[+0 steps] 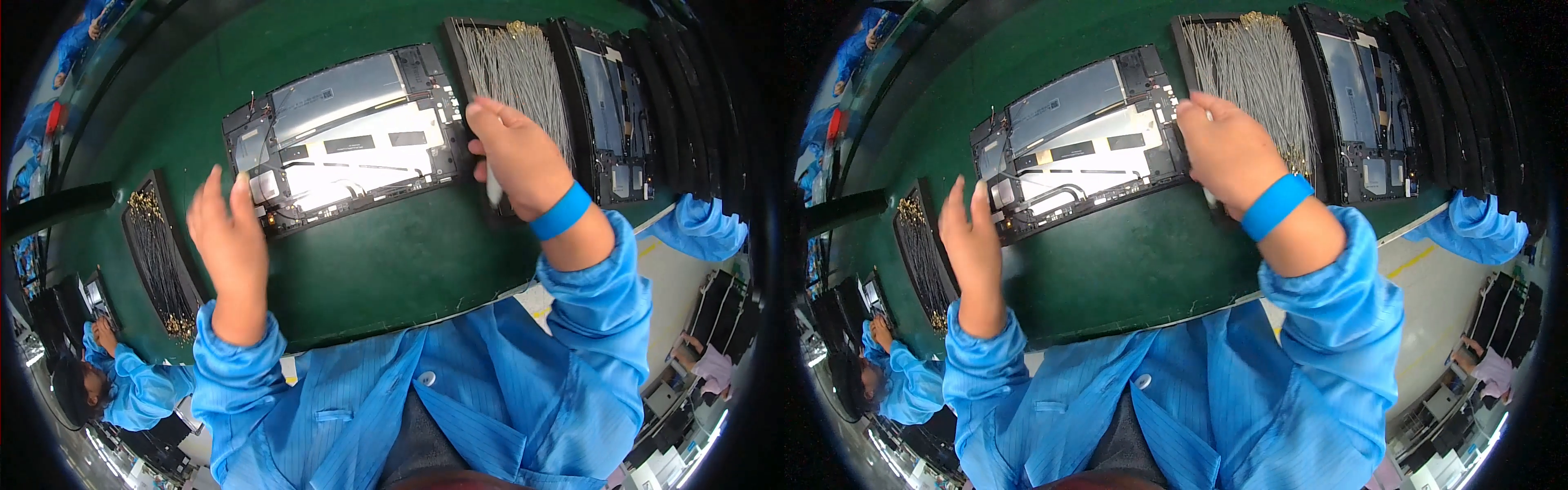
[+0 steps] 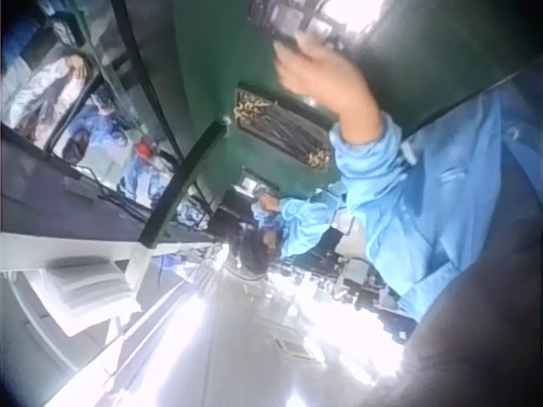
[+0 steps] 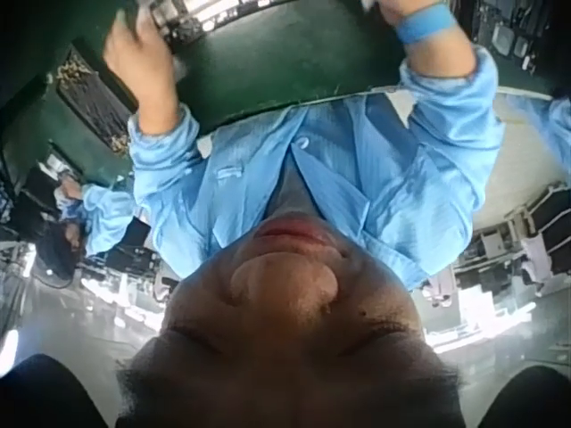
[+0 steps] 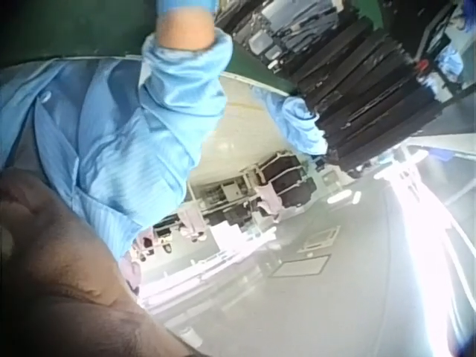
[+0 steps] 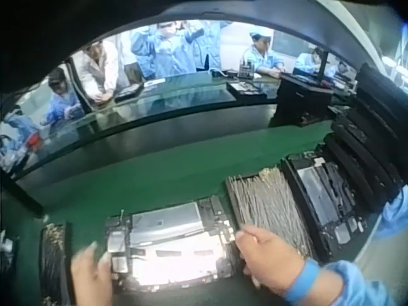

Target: The person assembles electronic devices by taking a device chassis, picking a wire from a tray, installing the wire into the chassis using a handheld tool, and placing the assembled chassis onto a stack.

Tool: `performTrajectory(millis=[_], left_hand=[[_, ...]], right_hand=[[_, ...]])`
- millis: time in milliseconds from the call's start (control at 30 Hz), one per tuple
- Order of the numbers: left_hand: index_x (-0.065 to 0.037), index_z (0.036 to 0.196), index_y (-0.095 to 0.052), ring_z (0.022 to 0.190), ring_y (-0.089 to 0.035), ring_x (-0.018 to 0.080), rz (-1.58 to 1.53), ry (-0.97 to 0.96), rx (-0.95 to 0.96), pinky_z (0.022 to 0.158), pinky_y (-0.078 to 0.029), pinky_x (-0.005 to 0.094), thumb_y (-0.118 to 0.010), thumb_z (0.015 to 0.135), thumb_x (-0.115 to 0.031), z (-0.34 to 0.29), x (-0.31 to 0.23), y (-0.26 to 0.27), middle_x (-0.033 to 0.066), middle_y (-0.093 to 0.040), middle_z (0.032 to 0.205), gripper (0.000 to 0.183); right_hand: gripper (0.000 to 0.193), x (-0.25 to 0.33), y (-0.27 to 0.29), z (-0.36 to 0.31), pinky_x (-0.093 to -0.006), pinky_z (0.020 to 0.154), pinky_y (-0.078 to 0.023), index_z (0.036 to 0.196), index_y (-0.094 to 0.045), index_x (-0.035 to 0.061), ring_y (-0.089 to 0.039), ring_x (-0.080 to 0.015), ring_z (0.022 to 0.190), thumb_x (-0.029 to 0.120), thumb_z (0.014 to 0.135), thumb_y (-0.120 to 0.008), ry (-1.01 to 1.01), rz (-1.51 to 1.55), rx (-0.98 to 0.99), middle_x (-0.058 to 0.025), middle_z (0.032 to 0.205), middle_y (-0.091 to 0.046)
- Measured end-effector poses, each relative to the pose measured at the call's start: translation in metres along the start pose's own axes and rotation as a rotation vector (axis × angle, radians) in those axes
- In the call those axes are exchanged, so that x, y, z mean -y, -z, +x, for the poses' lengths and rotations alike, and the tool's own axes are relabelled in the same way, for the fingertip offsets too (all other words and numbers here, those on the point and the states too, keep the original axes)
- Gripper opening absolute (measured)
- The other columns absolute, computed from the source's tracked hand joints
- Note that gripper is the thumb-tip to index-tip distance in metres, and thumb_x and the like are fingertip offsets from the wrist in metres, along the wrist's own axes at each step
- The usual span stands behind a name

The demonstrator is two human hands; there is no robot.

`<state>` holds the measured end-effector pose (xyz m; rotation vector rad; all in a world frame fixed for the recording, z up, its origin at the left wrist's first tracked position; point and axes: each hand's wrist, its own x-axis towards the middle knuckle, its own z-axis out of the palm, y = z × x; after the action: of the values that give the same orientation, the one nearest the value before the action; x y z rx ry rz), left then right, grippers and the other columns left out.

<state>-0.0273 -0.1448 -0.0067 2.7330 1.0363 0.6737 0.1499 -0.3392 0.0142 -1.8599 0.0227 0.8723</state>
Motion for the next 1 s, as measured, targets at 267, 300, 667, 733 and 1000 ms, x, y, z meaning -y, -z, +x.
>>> performTrajectory(millis=[267,300,667,733,1000], left_hand=[[0.006,0.105,-0.048,0.086,-0.051,0.0124,-1.081,0.881,0.6,0.073,-0.039,0.0221,-0.051,0.08,-0.029,0.01,0.032,0.015,0.0101,-0.055,0.098,0.043],[0.003,0.104,-0.05,0.079,-0.051,0.0091,-1.173,0.84,0.502,0.069,-0.039,0.0202,-0.053,0.079,-0.029,0.012,0.036,0.014,0.0065,-0.056,0.09,0.04],[-0.008,0.096,-0.047,0.077,-0.057,0.0158,-1.812,1.04,0.544,0.059,-0.049,0.0297,-0.047,0.082,-0.029,0.032,-0.029,-0.001,0.0067,-0.056,0.091,0.025],[-0.007,0.089,-0.048,0.075,-0.057,0.016,-1.792,1.025,0.457,0.059,-0.05,0.0312,-0.048,0.081,-0.022,0.049,-0.016,-0.004,0.0065,-0.057,0.086,0.017],[0.005,0.116,-0.03,0.102,-0.043,0.024,-1.757,1.007,0.141,0.083,-0.042,0.0359,-0.051,0.079,-0.033,0.141,0.047,-0.053,0.0183,-0.034,0.118,0.057]], right_hand=[[0.051,0.019,-0.001,0.012,-0.0235,0.042,-0.038,0.103,-0.049,-0.0021,-0.043,-0.0118,0.05,0.041,0.076,-0.049,-0.08,-0.154,0.198,-0.0047,0.07,-0.048],[0.052,0.022,-0.003,0.009,-0.0231,0.041,-0.037,0.097,-0.05,-0.0027,-0.042,-0.0115,0.049,0.044,0.075,-0.05,-0.149,-0.123,0.332,-0.0046,0.068,-0.047],[0.055,0.041,-0.086,0.012,-0.023,0.034,-0.033,0.095,-0.049,-0.0035,-0.041,-0.0096,0.042,0.048,0.074,-0.05,0.097,0.256,0.458,-0.0055,0.061,-0.046],[0.055,0.019,-0.071,0.007,-0.0239,0.061,-0.043,0.105,-0.047,-0.0034,-0.052,-0.0123,0.069,0.044,0.077,-0.05,0.424,0.043,0.085,-0.0084,0.077,-0.054],[0.062,-0.065,0.141,-0.061,-0.0246,0.045,-0.037,0.109,-0.045,-0.0005,-0.044,-0.0119,0.055,0.051,0.075,-0.047,-0.201,0.088,-0.842,-0.0062,0.073,-0.05]])
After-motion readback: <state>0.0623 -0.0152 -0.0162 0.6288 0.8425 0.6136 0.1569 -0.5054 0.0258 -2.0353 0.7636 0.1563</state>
